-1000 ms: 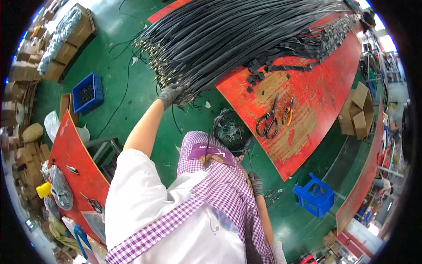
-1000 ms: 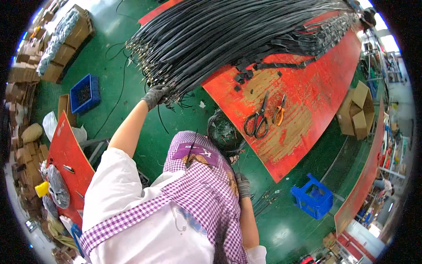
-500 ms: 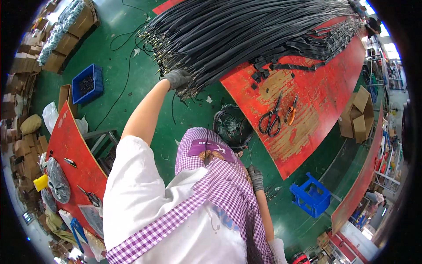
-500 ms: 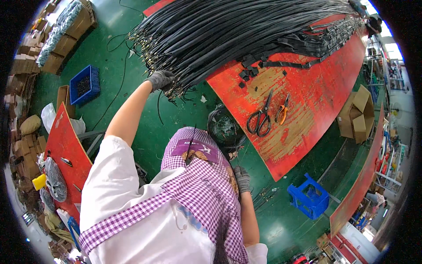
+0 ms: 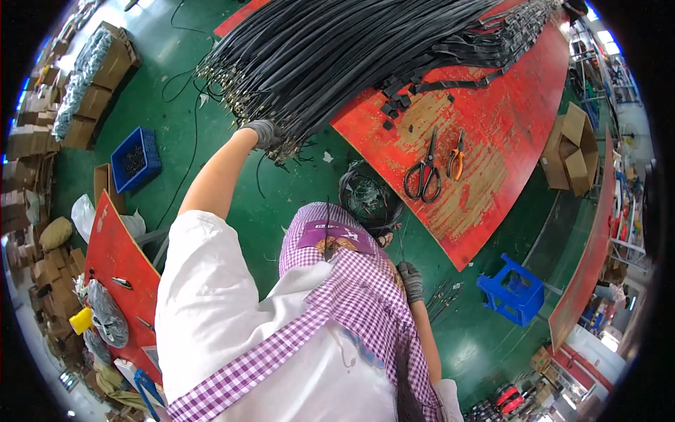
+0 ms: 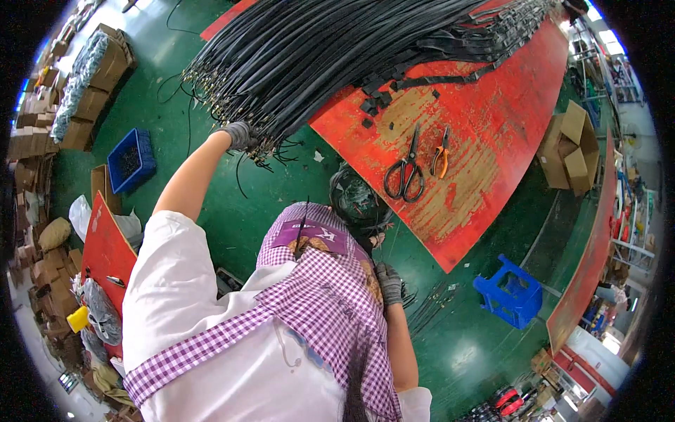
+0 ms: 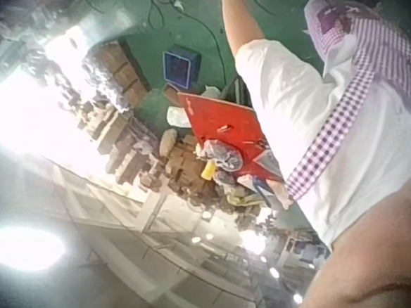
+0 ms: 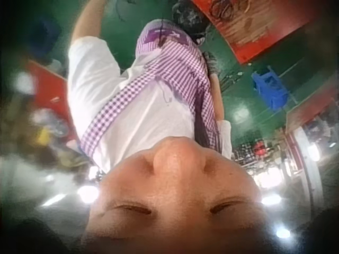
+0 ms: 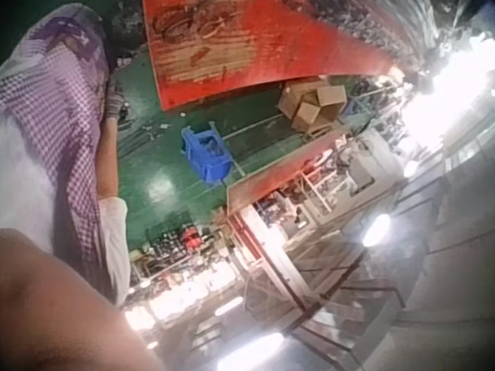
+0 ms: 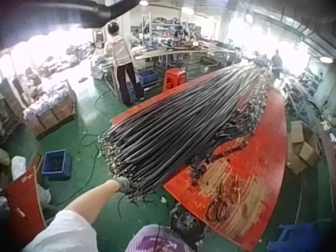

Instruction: The person strips the insulation from black electrical cables using pliers and scissors. They cut the cable ends, remove the outer sheath, and separate the internal wires. The processed cables are then placed into a pile on the floor.

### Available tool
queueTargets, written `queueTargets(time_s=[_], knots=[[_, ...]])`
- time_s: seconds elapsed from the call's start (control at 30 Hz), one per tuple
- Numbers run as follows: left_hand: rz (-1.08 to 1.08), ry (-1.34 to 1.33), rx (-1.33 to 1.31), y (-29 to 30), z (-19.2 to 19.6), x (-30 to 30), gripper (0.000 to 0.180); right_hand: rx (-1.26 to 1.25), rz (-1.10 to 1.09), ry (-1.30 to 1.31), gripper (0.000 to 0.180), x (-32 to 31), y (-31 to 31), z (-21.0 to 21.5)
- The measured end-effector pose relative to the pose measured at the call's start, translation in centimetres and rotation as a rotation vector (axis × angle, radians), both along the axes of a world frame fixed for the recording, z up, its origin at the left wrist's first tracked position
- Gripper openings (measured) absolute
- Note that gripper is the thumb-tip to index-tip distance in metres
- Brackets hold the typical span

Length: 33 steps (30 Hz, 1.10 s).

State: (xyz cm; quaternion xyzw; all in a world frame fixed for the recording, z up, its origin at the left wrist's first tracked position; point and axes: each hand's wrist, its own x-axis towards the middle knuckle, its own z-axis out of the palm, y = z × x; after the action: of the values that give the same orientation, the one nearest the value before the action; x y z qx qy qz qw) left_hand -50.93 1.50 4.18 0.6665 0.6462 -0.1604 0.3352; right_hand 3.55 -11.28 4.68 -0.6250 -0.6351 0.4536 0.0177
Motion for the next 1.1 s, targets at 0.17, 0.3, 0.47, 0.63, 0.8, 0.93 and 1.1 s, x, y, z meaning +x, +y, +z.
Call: queueTargets(time_s=[0.17,0.3,0.47,0.63,0.8,0.93,1.1], knots=[[-0.056,0.132,-0.055,0.6,0.8,1.0,0.03,0.232,0.14,-0.065,0.028,1.7,-0.8,-4.1],[-0.192,0.226,0.006,0.3,-3.0,-0.5,0.026,0.228,0.14,-0.037,0.027,1.8,-1.0,-5.2],[-0.041,0.297,-0.059,1.8,4.4,4.9,0.021,0.072,0.268,-0.166,0.025,2.3,-1.5,-4.7],[-0.042,0.443,0.032,2.0,7.2,5.8,0.031,0.587,0.48,-0.156,0.015,-0.4,0.8,-1.3],[0.224,-0.934,-0.163,1.6,12.4,19.2,0.035,0.19,0.019,0.401,0.025,-4.0,3.6,4.0],[0.385,-1.475,-0.15,-0.2,12.9,27.7,0.029,0.754,0.313,0.417,0.029,-8.1,6.8,6.6],[0.483,-1.188,0.063,1.8,10.3,31.9,0.018,0.671,0.438,0.111,0.034,-7.7,8.2,-1.7]])
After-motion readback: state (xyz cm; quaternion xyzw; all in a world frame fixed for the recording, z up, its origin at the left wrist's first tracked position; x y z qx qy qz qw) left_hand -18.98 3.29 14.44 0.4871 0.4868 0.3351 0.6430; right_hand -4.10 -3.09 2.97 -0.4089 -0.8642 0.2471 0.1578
